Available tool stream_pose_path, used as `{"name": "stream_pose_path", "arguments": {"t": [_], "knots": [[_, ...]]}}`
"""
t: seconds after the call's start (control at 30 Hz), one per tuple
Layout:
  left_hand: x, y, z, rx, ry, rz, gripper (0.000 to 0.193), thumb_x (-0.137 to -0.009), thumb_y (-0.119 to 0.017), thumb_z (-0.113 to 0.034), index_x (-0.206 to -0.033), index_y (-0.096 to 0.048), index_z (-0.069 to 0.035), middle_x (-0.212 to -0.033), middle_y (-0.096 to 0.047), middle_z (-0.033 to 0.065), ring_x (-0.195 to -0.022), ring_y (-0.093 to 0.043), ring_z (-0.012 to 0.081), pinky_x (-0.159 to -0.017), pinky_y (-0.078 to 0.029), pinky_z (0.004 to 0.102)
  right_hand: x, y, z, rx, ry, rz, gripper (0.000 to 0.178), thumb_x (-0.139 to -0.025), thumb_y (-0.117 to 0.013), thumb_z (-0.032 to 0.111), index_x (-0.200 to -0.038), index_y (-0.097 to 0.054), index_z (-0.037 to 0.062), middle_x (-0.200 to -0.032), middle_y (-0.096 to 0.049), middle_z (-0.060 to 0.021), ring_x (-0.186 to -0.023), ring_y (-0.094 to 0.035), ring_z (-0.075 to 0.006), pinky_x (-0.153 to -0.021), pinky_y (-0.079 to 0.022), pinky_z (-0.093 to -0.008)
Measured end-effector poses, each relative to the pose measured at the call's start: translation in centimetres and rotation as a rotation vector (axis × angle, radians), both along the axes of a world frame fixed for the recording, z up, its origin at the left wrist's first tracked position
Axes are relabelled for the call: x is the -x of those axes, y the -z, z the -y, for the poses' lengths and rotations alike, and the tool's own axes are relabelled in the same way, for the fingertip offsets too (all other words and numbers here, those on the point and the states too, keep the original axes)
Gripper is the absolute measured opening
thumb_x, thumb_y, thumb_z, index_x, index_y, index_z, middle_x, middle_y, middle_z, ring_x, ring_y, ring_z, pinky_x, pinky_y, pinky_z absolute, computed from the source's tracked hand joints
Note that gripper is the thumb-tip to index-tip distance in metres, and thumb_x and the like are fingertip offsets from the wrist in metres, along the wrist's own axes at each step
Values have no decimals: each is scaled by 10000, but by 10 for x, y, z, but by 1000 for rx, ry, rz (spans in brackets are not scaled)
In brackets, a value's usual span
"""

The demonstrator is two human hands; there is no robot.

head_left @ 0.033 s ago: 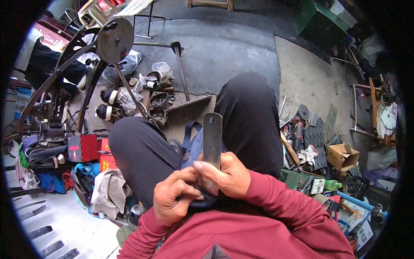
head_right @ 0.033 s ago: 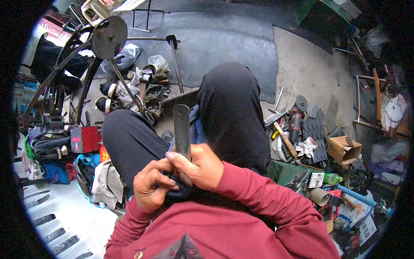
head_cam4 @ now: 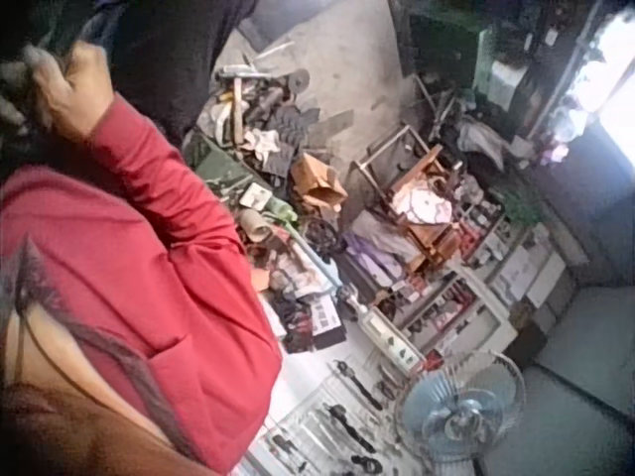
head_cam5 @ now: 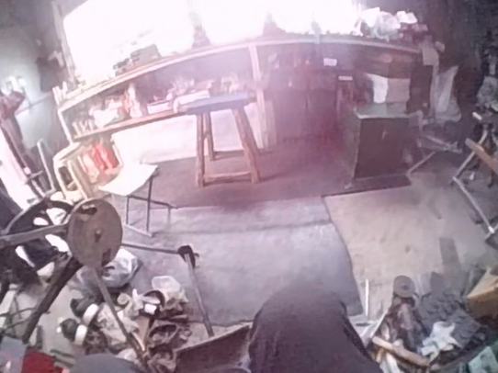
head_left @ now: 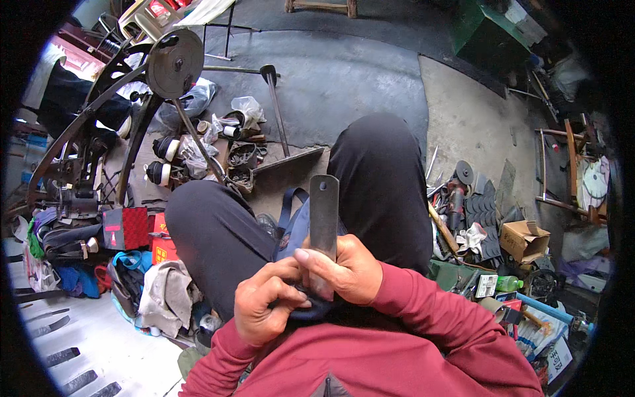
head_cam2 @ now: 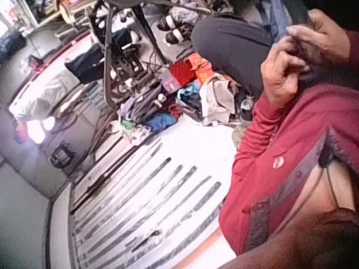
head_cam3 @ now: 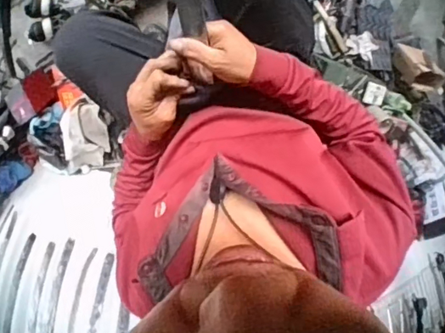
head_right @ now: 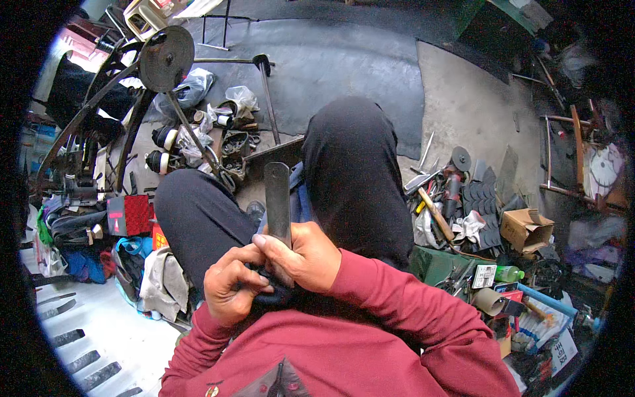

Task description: The person uses a flat metal tool to pry and adjust a zipper on a blue bag while seated on the floor. The person repeatedly inserts the tool into the zipper track and manipulates the fabric around the slider.

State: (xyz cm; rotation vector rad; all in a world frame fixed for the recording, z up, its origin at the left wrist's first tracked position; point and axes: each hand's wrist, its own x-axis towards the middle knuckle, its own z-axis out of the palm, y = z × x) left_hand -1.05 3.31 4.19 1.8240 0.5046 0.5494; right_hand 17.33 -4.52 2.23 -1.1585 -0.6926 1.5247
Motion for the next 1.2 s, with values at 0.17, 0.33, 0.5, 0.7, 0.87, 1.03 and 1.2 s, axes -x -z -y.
{"name": "stream_pose_path", "arguments": {"t": [0.17,0.33,0.5,0.7,0.87,1.03,1.2], "knots": [[2,2,-1,-59,26,-40,269,-684,-708,165,-842,-674,-50,-949,-693,121,-858,-711,253,-782,-558,337,1,4,-1,-174,-49,225,260,-1058,-559,197,-878,-647,31,-663,-629,-112,-566,-616,-205,-561,-485,-362],[1,4,4,-38,-50,-154,271,-666,-580,171,-825,-669,-31,-939,-704,129,-797,-716,258,-738,-556,325,7,4,-2,-460,-79,763,220,-972,-632,207,-938,-536,12,-811,-622,-204,-726,-648,-443,-620,-511,-502],[0,9,-4,-64,23,-8,247,-683,-713,161,-845,-675,-22,-1010,-719,160,-1041,-729,330,-888,-580,392,-2,3,0,-31,51,193,272,-1065,-561,232,-899,-649,35,-756,-670,-79,-680,-651,-151,-608,-510,-336],[3,12,-9,-44,70,56,210,-705,-757,107,-850,-676,-22,-988,-719,163,-1060,-716,359,-902,-572,422,-35,-13,-6,113,-117,161,345,-1079,-538,288,-931,-689,15,-705,-651,-42,-618,-616,-116,-577,-490,-281],[5,13,-12,-113,111,42,236,-711,-675,94,-868,-688,-81,-931,-696,110,-1024,-692,316,-877,-535,417,-41,-33,-13,-65,-429,466,240,-1031,-632,204,-1090,-729,-7,-647,-635,-43,-563,-593,-103,-532,-472,-298],[6,15,-15,-205,139,53,156,-772,-776,-28,-851,-671,-113,-866,-660,29,-980,-672,281,-912,-485,412,-51,-35,-22,86,-735,624,237,-1024,-643,189,-1133,-735,-1,-673,-664,-71,-578,-625,-106,-548,-493,-306],[2,16,-14,-263,150,108,137,-801,-737,-49,-856,-625,-107,-846,-617,34,-938,-635,278,-997,-420,409,-58,-36,-32,-156,-838,670,314,-961,-730,306,-1074,-746,14,-676,-663,-130,-605,-645,-191,-592,-509,-350]]}}
